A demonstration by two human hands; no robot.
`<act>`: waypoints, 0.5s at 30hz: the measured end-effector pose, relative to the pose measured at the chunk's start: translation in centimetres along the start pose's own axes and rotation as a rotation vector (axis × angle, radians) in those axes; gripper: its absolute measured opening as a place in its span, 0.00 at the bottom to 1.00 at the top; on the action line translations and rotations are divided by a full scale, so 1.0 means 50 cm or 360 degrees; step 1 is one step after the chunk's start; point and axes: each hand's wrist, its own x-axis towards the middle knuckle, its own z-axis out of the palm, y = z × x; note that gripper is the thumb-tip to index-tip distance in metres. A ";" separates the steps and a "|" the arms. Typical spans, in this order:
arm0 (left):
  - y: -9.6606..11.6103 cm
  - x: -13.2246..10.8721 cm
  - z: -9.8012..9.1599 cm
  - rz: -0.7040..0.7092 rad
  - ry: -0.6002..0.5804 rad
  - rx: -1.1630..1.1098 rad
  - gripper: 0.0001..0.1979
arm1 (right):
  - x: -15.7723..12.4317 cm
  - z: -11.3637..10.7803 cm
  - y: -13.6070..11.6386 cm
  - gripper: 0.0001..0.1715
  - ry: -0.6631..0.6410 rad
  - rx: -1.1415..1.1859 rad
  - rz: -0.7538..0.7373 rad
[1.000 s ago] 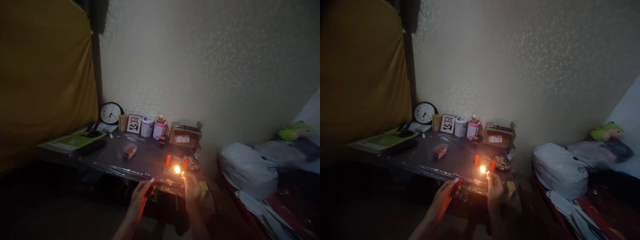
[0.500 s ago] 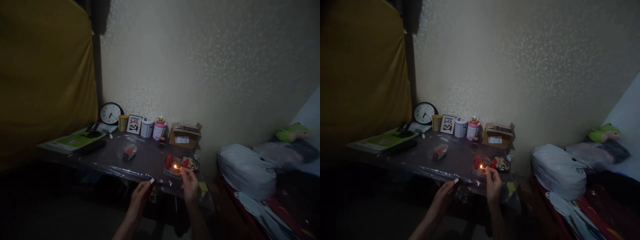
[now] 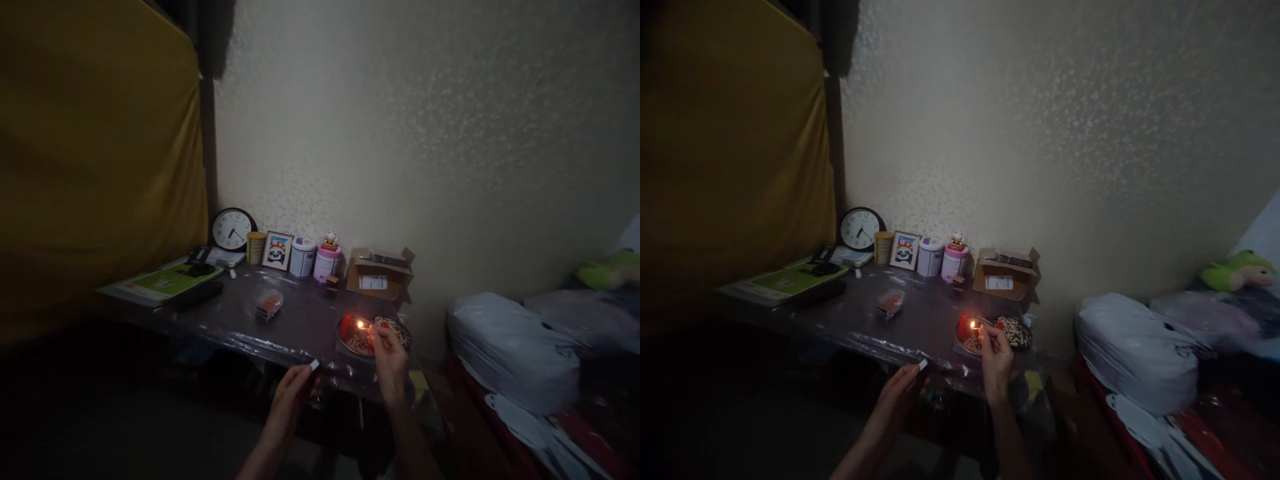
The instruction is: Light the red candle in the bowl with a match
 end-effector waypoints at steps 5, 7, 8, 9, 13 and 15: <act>0.001 0.001 -0.001 0.0003 0.0011 0.0002 0.13 | 0.012 0.009 0.005 0.17 -0.0025 0.0017 -0.0001; 0.003 0.000 -0.001 -0.0004 0.0013 -0.0002 0.13 | 0.015 0.011 0.004 0.15 -0.0038 0.0018 -0.0008; 0.004 0.000 0.000 -0.0009 0.0013 -0.0002 0.13 | 0.016 0.011 0.003 0.15 -0.0044 0.0019 -0.0009; 0.005 -0.001 0.001 -0.0013 0.0012 0.0000 0.13 | 0.017 0.012 0.002 0.14 -0.0051 0.0021 -0.0009; 0.008 -0.005 0.004 -0.0030 0.0021 0.0028 0.15 | 0.023 0.014 0.003 0.13 -0.0065 0.0033 0.0002; 0.007 -0.005 0.004 -0.0043 0.0033 0.0032 0.15 | 0.028 0.016 0.007 0.13 -0.0075 0.0032 0.0013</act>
